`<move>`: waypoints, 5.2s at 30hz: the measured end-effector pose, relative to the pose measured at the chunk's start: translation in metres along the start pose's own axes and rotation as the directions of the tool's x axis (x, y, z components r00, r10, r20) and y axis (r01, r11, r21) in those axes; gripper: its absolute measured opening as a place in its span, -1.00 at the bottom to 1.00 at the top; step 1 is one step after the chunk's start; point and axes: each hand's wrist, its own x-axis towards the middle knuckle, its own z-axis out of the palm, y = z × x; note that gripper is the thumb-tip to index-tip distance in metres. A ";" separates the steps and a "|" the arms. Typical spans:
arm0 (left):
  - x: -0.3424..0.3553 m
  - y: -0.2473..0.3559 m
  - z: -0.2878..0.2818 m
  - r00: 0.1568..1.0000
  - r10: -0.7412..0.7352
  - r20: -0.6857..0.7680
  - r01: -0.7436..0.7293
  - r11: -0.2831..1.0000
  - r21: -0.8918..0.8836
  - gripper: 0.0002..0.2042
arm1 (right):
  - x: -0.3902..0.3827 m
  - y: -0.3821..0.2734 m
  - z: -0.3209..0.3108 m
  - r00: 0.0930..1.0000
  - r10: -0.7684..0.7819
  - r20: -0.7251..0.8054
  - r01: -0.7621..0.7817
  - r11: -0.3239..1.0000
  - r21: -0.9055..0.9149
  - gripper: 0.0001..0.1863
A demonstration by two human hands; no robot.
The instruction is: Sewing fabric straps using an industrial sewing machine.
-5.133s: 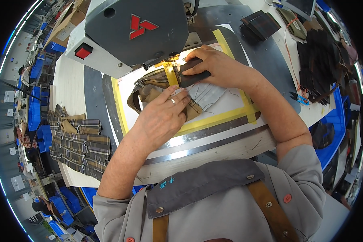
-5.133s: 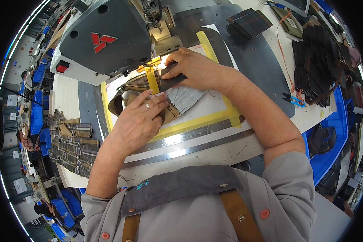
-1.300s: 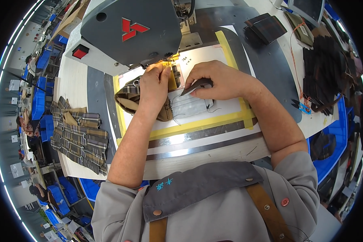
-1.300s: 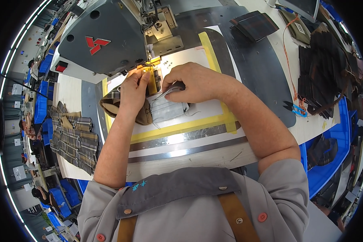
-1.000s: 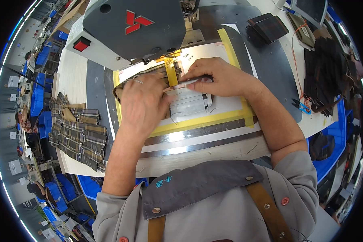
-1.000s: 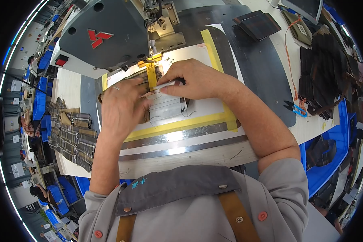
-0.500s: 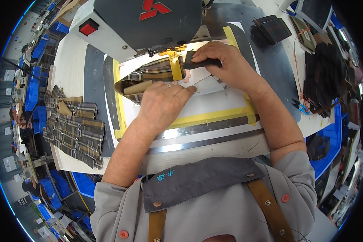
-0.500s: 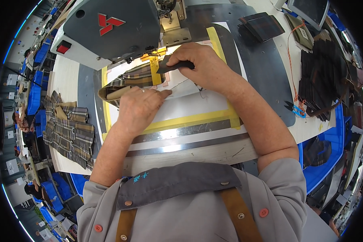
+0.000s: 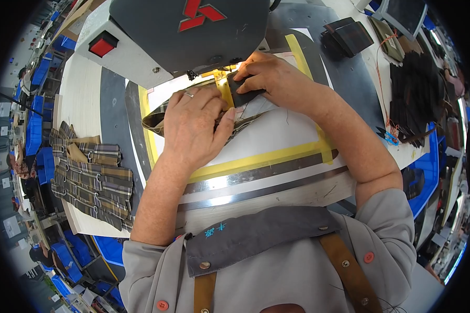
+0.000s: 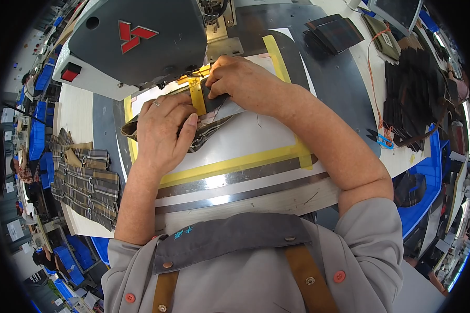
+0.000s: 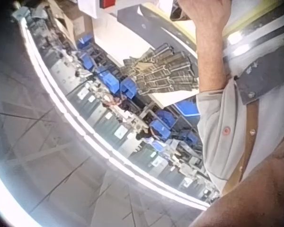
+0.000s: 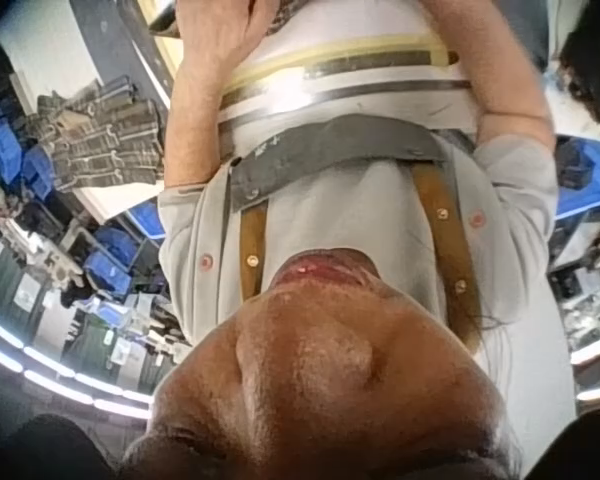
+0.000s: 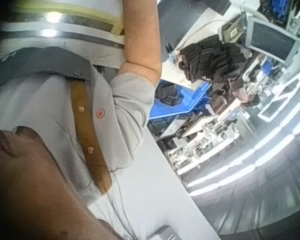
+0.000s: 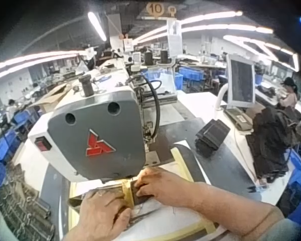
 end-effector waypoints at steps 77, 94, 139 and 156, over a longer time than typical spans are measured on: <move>-0.004 -0.017 -0.007 0.916 0.085 0.392 -0.121 0.990 0.067 -0.27 | 0.009 -0.007 0.002 0.998 0.008 0.070 0.003 0.988 -0.154 -0.76; -0.004 -0.021 -0.005 0.920 0.062 0.386 -0.084 0.996 0.040 -0.17 | 0.011 -0.008 0.000 0.988 0.031 0.154 -0.010 0.991 -0.136 -0.74; 0.005 -0.016 -0.004 0.907 0.089 0.413 -0.108 0.994 0.023 -0.28 | 0.011 -0.001 -0.001 0.985 0.061 0.160 -0.055 0.998 -0.043 -0.78; 0.037 -0.017 -0.007 0.850 -0.114 0.514 -0.058 0.950 0.307 -0.34 | 0.021 0.032 0.012 0.995 0.083 -0.057 -0.087 0.994 -0.068 -0.81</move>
